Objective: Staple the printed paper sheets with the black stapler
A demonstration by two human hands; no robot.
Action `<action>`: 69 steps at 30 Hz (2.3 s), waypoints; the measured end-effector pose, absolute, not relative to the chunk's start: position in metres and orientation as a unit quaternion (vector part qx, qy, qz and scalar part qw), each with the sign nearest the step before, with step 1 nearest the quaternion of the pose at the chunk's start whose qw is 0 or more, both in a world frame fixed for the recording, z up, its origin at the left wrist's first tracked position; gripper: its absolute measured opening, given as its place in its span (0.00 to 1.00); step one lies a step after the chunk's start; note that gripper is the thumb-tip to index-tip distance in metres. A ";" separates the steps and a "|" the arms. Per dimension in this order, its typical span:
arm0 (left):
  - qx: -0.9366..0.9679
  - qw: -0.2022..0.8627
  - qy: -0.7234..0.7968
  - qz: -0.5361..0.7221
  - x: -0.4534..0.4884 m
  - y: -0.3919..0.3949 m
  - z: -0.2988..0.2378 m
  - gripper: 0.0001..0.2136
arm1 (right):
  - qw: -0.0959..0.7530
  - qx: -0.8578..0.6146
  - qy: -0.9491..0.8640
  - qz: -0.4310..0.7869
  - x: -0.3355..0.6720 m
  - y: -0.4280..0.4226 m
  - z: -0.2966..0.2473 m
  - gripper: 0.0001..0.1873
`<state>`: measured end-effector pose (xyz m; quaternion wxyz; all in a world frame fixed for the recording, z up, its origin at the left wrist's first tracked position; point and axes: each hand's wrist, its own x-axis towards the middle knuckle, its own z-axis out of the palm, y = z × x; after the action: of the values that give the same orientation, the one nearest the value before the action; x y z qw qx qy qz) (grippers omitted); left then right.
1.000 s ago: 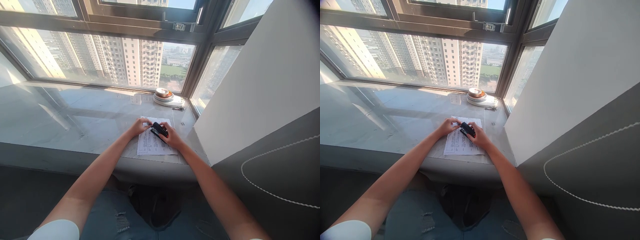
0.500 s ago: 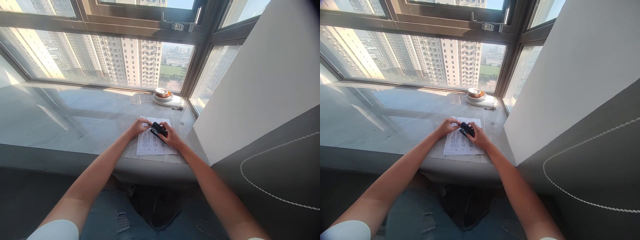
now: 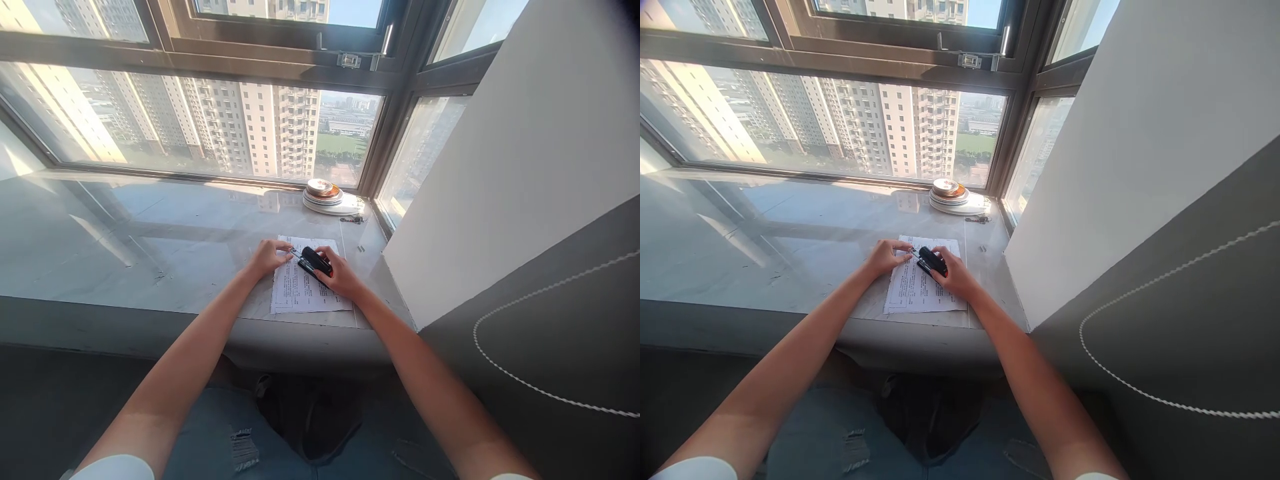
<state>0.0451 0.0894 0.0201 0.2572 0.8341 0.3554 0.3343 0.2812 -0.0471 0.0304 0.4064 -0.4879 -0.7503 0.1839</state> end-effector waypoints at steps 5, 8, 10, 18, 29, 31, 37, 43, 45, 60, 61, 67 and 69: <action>0.852 0.338 0.264 0.301 0.051 0.074 0.025 0.23 | 0.410 -0.475 -0.754 0.193 0.280 -0.046 0.030 0.23; 0.867 0.342 0.234 0.277 0.056 0.061 0.030 0.25 | 0.402 -0.478 -0.756 0.197 0.281 -0.046 0.030 0.24; 0.879 0.331 0.221 0.263 0.058 0.055 0.033 0.25 | 0.400 -0.475 -0.759 0.195 0.282 -0.046 0.030 0.24; 0.843 0.194 0.320 0.386 0.057 0.065 0.040 0.13 | 0.384 -0.513 -0.739 0.210 0.266 -0.067 0.037 0.25; 0.809 0.217 0.396 0.377 0.057 0.075 0.033 0.07 | 0.390 -0.656 -0.624 0.168 0.294 -0.158 0.040 0.21; 0.805 0.228 0.399 0.374 0.056 0.077 0.032 0.08 | 0.400 -0.660 -0.611 0.176 0.303 -0.155 0.038 0.22; 0.781 0.209 0.427 0.405 0.052 0.079 0.031 0.11 | 0.519 -0.683 -0.495 0.138 0.344 -0.107 0.042 0.34; 0.795 0.132 0.445 0.389 0.041 0.085 0.032 0.12 | 0.221 -0.762 -0.607 0.058 0.361 -0.044 0.027 0.35; 0.803 0.098 0.471 0.350 0.021 0.091 0.032 0.13 | 0.121 -0.781 -0.608 0.071 0.354 -0.030 0.017 0.39; 0.606 0.111 0.685 0.389 -0.142 0.119 0.023 0.14 | 0.116 -0.659 -0.735 0.111 0.145 0.123 0.017 0.38; 0.602 0.110 0.685 0.395 -0.141 0.118 0.024 0.14 | 0.119 -0.649 -0.743 0.113 0.131 0.129 0.018 0.38; 0.603 0.122 0.677 0.403 -0.138 0.113 0.024 0.15 | 0.144 -0.625 -0.759 0.112 0.110 0.134 0.017 0.38; 0.610 0.115 0.670 0.407 -0.139 0.115 0.023 0.14 | 0.142 -0.631 -0.755 0.108 0.121 0.124 0.015 0.39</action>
<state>-0.1395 0.1147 0.0234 0.1148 0.6097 0.6702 0.4074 0.1208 0.1237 0.0153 0.1424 -0.6309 -0.7550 0.1083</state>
